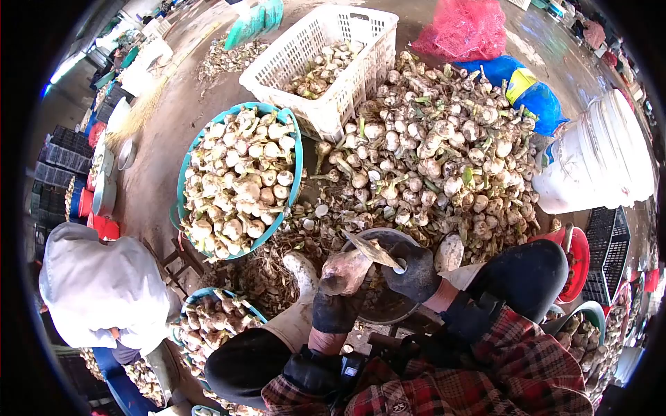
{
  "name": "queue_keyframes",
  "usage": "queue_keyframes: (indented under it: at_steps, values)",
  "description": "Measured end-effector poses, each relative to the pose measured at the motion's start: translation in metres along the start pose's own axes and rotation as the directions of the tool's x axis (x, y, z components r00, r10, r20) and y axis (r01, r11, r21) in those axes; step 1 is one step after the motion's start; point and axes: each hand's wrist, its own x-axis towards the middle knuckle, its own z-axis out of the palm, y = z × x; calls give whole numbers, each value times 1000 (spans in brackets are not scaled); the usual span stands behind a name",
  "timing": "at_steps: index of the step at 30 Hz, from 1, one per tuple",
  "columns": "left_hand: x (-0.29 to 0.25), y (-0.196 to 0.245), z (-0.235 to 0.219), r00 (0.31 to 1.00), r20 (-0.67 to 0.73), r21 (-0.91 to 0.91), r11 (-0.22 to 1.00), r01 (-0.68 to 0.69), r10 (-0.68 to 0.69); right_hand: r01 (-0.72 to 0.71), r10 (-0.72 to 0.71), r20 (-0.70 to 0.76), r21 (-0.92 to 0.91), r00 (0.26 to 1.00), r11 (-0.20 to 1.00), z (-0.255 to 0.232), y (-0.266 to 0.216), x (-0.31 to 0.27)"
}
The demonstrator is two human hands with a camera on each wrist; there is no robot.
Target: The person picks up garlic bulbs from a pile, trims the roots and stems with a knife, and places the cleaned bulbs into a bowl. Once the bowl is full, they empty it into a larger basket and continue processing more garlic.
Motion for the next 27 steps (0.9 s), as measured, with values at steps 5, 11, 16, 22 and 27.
queue_keyframes:
  at_steps: [5,11,16,22,27]
  values:
    - [10,-8,-15,989,145,330,942,-64,16,-279,291,114,-112,950,954,7,44,-6]
    - [10,16,-9,798,519,853,-132,-504,307,-419,392,-148,-293,908,860,8,71,-7]
    - [-86,106,53,779,458,866,-19,-499,428,-324,301,-182,-111,936,940,20,86,-13]
    - [-260,165,26,362,137,866,66,-496,922,-322,321,-29,-27,947,946,33,64,-1]
    - [-371,126,-111,-136,-243,960,217,-179,961,-269,264,130,22,956,963,55,47,8]
